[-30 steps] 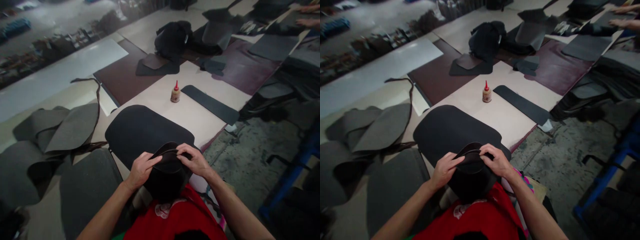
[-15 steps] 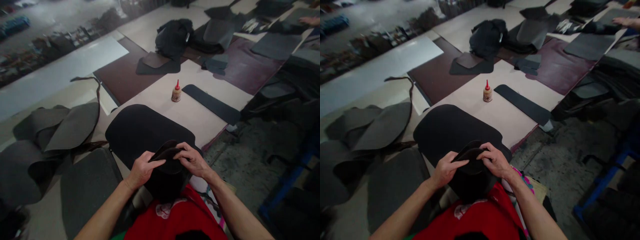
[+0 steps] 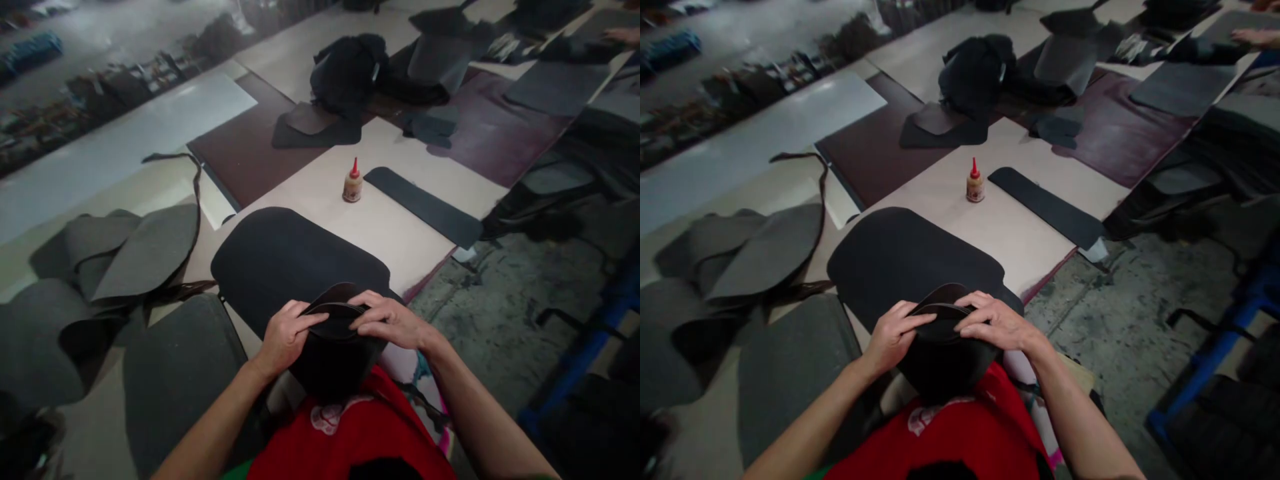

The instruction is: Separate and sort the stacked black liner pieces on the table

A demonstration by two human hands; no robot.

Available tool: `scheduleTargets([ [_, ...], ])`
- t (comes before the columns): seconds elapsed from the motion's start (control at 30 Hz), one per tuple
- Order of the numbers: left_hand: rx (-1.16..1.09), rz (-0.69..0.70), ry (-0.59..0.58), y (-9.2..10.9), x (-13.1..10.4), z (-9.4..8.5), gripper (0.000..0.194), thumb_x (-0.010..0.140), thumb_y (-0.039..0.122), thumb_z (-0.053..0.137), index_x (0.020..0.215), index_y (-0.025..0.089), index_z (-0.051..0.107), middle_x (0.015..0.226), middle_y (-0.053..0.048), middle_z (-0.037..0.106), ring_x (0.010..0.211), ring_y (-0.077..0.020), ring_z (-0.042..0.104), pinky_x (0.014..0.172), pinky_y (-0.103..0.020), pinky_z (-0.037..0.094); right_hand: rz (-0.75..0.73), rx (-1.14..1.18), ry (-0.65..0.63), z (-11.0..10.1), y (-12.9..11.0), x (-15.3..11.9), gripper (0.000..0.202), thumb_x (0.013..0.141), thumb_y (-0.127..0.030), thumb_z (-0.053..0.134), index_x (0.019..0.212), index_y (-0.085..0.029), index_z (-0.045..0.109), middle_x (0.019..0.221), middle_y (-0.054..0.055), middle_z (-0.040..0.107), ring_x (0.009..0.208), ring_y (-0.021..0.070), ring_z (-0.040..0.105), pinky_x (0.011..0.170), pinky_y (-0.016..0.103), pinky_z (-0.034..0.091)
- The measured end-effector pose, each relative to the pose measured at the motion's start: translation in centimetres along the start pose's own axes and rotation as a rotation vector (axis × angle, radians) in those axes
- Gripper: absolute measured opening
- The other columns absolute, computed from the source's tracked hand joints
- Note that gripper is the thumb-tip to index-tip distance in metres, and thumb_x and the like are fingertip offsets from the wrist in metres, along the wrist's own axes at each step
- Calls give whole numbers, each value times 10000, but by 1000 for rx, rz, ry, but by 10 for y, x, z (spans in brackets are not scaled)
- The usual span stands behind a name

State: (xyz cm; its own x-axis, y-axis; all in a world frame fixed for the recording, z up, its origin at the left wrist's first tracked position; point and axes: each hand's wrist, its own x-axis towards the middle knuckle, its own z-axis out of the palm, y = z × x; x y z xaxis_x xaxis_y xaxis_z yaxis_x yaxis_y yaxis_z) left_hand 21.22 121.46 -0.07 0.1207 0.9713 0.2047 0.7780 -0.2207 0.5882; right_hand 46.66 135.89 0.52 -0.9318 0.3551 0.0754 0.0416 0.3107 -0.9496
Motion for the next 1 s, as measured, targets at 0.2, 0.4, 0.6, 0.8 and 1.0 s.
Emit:
scheduleTargets([
  [0.2,-2,-2,-10,-1,-2,0,577,816,-44,457,1235,275,691,1079,-43,671,958,-188,572,828,-323,526,-21,-111,218,15,-3,7,222,980,-234,532,840,-194,699,995,64,698,938,167,640,860,302,493],
  [0.4,55,124,33,-7,-7,0,551,921,25,454,1418,248,539,1129,-92,633,981,-195,565,828,-333,529,43,-243,535,40,2,19,156,892,-138,553,766,-203,617,1003,55,673,841,146,649,736,259,475],
  [0.6,58,105,27,-3,-2,-3,479,940,27,450,1257,303,679,1077,-67,648,945,-178,577,799,-302,531,-9,-77,466,27,1,6,70,886,-186,661,949,-216,660,1145,71,630,1055,177,628,925,305,487],
  [0.8,17,30,27,3,5,-5,385,950,77,460,1166,248,729,1027,-58,688,901,-175,594,774,-297,540,-27,126,134,7,-1,-8,221,884,-293,732,1104,-271,736,1361,83,532,1272,227,539,1095,403,421],
  [1.0,1,-31,1,2,4,-4,429,932,76,455,1214,272,711,1032,-55,687,915,-181,599,798,-311,546,-37,186,239,9,3,-7,257,841,-349,780,1088,-284,749,1418,80,482,1362,263,468,1196,475,311],
])
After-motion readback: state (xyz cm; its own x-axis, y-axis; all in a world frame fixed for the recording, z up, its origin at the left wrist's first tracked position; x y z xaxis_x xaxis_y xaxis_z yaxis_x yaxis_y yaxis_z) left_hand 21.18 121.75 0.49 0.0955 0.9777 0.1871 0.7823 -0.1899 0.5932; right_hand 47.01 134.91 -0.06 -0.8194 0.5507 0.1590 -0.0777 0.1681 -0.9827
